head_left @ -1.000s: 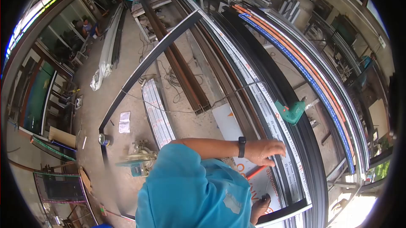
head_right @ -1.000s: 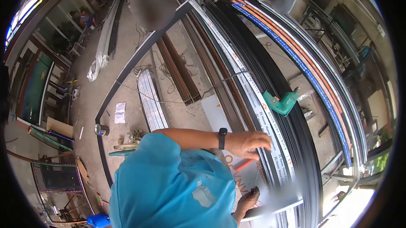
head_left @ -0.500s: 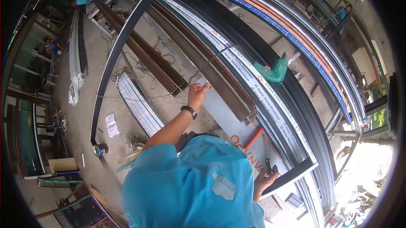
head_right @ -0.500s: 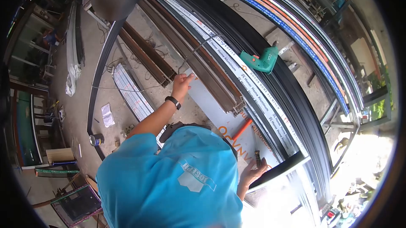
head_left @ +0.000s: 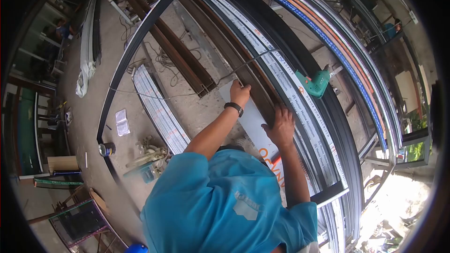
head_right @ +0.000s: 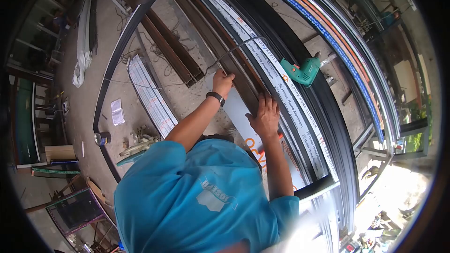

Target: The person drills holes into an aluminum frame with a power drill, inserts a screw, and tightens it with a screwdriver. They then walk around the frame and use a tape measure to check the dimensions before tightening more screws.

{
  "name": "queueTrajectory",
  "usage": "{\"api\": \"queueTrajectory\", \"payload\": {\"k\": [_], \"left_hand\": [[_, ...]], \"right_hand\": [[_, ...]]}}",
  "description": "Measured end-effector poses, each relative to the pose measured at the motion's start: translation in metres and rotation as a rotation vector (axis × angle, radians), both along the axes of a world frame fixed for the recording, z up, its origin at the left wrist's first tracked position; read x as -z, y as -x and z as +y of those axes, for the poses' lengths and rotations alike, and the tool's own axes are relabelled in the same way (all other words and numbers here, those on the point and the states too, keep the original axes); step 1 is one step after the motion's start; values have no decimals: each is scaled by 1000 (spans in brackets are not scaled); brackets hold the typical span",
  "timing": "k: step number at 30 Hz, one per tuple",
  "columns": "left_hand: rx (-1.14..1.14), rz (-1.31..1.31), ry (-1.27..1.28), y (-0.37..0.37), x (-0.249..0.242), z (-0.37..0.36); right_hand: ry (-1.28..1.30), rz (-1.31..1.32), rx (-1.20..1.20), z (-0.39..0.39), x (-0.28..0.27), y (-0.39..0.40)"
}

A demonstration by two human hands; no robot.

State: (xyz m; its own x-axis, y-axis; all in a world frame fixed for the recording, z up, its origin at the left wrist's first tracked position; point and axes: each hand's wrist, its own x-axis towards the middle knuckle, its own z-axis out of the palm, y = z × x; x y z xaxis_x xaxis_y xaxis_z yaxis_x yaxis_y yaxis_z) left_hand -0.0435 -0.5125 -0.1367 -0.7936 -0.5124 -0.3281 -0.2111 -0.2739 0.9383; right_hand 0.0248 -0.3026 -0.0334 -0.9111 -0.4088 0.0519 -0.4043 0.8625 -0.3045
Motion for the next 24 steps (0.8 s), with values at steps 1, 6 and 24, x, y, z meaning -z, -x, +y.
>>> {"api": "queueTrajectory", "payload": {"k": [1,6,24], "left_hand": [[16,-3,29,0,-1,0],[-17,105,156,-2,-30,12],[-83,334,606,17,-66,50]], "right_hand": [[24,-2,-1,0,9,2],[109,-26,11,8,-1,11],[499,-122,-23,34,-54,54]]}}
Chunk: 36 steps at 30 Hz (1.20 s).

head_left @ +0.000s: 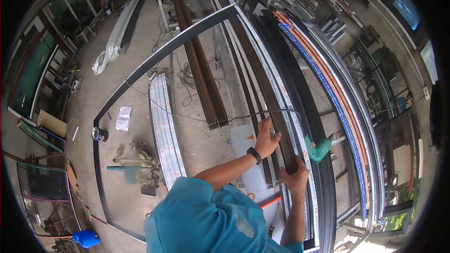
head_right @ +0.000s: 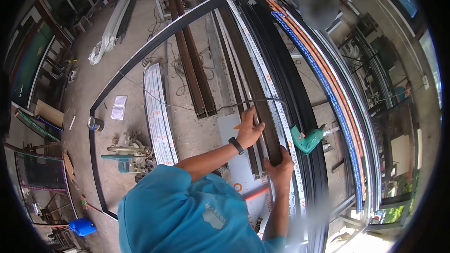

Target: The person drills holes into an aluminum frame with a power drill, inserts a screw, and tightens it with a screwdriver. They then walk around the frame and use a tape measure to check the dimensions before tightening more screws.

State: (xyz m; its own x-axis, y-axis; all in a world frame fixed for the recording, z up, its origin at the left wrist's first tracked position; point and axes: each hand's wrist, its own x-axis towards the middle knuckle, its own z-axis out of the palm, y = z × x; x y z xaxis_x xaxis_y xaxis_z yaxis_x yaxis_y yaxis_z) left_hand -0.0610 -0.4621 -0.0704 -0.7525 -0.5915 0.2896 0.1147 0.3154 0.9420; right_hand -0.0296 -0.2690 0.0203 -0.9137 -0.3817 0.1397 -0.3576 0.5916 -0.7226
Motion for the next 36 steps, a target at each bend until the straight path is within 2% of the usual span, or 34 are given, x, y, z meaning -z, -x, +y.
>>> {"api": "queueTrajectory", "payload": {"k": [1,3,5,6,7,9,12,16,19,22,23,24,26,27,29,31,36], "left_hand": [[-11,20,41,0,-6,1],[25,-65,-46,-2,-4,2],[51,-111,-122,-7,6,0],[9,-152,23,-9,15,-2],[10,-184,21,-8,21,-5],[20,-266,20,-18,31,-7],[0,-164,-14,-17,45,-3],[12,-112,-83,-18,43,-7],[13,-133,-61,-16,46,-11],[-24,-203,27,-18,57,-17],[-42,-110,105,-17,67,-23],[-29,53,159,-20,55,-28],[125,27,-36,-31,0,-29],[198,48,-18,-34,-37,-24],[372,93,33,-20,-79,-12],[575,228,63,-3,-98,17],[1171,237,258,13,-153,137]], "right_hand": [[42,-52,7,1,-5,1],[-39,-30,21,-3,-4,-5],[-110,-24,38,-2,25,-8],[-129,54,-1,4,54,-9],[-176,20,-26,5,68,-14],[-355,126,-64,-1,74,-25],[-364,269,7,-10,87,-36],[-326,270,31,-7,81,-47],[-221,296,-25,4,61,-66],[-132,193,19,39,40,-107],[-109,147,73,56,33,-126],[-91,125,184,68,23,-146],[-7,64,399,94,4,-178],[67,-14,533,109,-3,-200],[29,34,723,132,-21,-230],[-13,140,894,152,-41,-254],[-53,274,1283,207,-51,-298]]}}
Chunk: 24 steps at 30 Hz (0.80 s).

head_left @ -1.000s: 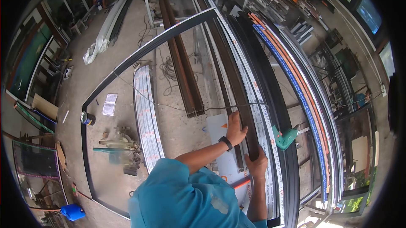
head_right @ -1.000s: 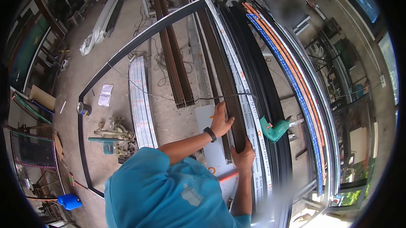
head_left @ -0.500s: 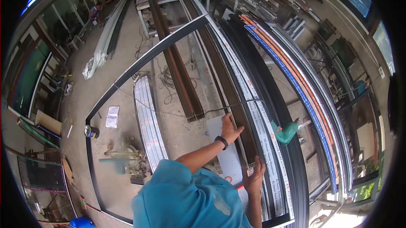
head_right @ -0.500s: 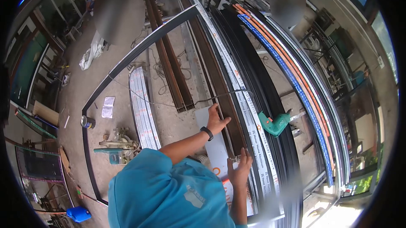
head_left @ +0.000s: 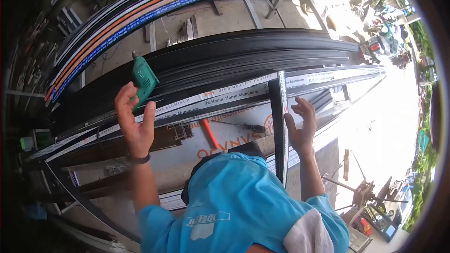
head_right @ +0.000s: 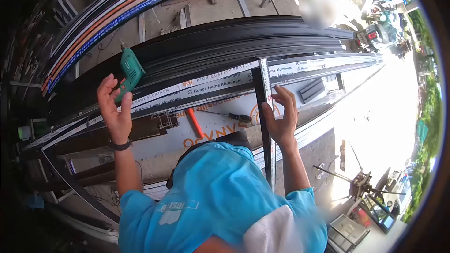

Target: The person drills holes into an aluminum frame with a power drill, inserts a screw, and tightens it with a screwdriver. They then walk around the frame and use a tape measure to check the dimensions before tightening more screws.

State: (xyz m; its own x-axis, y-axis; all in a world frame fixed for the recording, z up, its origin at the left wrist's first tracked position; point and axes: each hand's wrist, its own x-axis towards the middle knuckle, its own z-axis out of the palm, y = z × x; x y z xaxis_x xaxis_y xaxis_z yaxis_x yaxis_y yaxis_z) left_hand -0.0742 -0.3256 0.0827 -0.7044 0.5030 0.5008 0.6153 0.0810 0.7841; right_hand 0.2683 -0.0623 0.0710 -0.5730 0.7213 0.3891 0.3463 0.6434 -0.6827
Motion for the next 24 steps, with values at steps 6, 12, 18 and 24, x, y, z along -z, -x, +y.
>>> {"api": "queueTrajectory", "payload": {"k": [6,12,18,24], "left_hand": [[343,113,487,8,-25,145],[142,227,873,81,20,174],[477,-29,780,1,7,228],[-304,43,1152,152,62,107]], "right_hand": [[182,-89,71,64,26,-42],[243,-63,73,99,35,-50],[536,-248,-646,53,51,-4],[563,-278,-619,41,57,7]]}}
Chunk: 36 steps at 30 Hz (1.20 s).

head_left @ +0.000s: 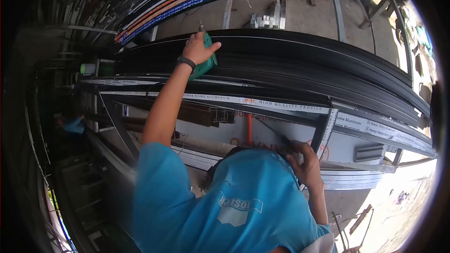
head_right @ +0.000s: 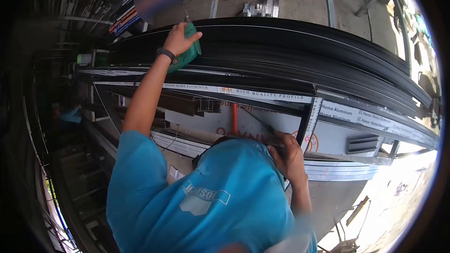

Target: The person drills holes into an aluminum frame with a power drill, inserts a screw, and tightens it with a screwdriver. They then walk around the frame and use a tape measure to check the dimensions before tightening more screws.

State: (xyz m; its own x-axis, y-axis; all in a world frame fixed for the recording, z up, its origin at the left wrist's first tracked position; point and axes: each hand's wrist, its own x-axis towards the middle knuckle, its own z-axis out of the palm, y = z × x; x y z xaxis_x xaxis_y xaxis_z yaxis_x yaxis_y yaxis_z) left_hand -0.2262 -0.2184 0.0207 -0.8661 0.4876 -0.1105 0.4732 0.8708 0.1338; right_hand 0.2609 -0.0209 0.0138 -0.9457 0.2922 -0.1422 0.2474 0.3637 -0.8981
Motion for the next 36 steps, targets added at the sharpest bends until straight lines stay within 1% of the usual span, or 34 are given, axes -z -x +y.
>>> {"api": "queueTrajectory", "payload": {"k": [1,2,3,4,5,6,7,8,9,11,13,15,17,19,20,21,22,23,24,25,26,27,28,30,32,36], "left_hand": [[-172,-97,89,19,7,-15],[-268,-351,-39,38,19,-29],[-386,-424,-138,46,36,-34],[-483,-464,-208,42,40,-29],[-467,-442,-206,48,58,-29],[-462,-349,-132,45,64,-23],[-467,-339,-169,50,72,-24],[-465,-343,-206,51,73,-24],[-449,-326,-189,49,67,-24],[-340,-331,-185,46,42,-31],[-166,-203,-232,50,21,-44],[-25,76,-347,40,-24,-62],[103,76,-561,30,-80,-80],[146,-74,-803,-49,-197,-106],[132,-190,-954,-71,-220,-112],[124,-287,-1108,-84,-231,-112],[290,28,-1123,-87,-222,-109],[304,93,-1217,-109,-223,-109],[293,121,-1349,-140,-224,-101],[323,172,-1425,-162,-224,-91],[374,237,-1459,-182,-225,-79],[451,289,-1456,-194,-225,-69],[529,341,-1453,-205,-226,-59],[709,447,-1357,-210,-228,-36],[789,317,-1315,-221,-227,-5],[884,36,-1352,-258,-241,67]], "right_hand": [[3,-64,33,0,-5,0],[-4,-105,40,-1,-8,2],[-9,-147,42,-6,-10,3],[-75,-140,37,-11,-10,4],[-144,-163,-14,-15,-14,7],[-142,-171,-35,-23,-18,11],[-148,-184,-52,-30,-23,16],[-162,-174,-60,-38,-23,19],[-157,-142,-84,-46,-29,26],[-138,-84,-86,-63,-39,35],[-17,-46,-97,-73,-44,46],[177,-56,-59,-89,-59,68],[251,61,-95,-108,-66,99],[321,256,-79,-141,-77,139],[353,383,-126,-156,-83,161],[390,522,-179,-170,-90,182],[460,656,-215,-185,-97,202],[546,786,-258,-201,-105,218],[570,923,-268,-211,-109,229],[616,996,-7,-222,-103,232],[649,993,113,-222,-97,231],[677,961,162,-213,-93,227],[702,931,174,-198,-89,223],[738,870,181,-158,-83,206],[756,804,213,-113,-79,180],[744,736,332,-27,-81,113]]}}
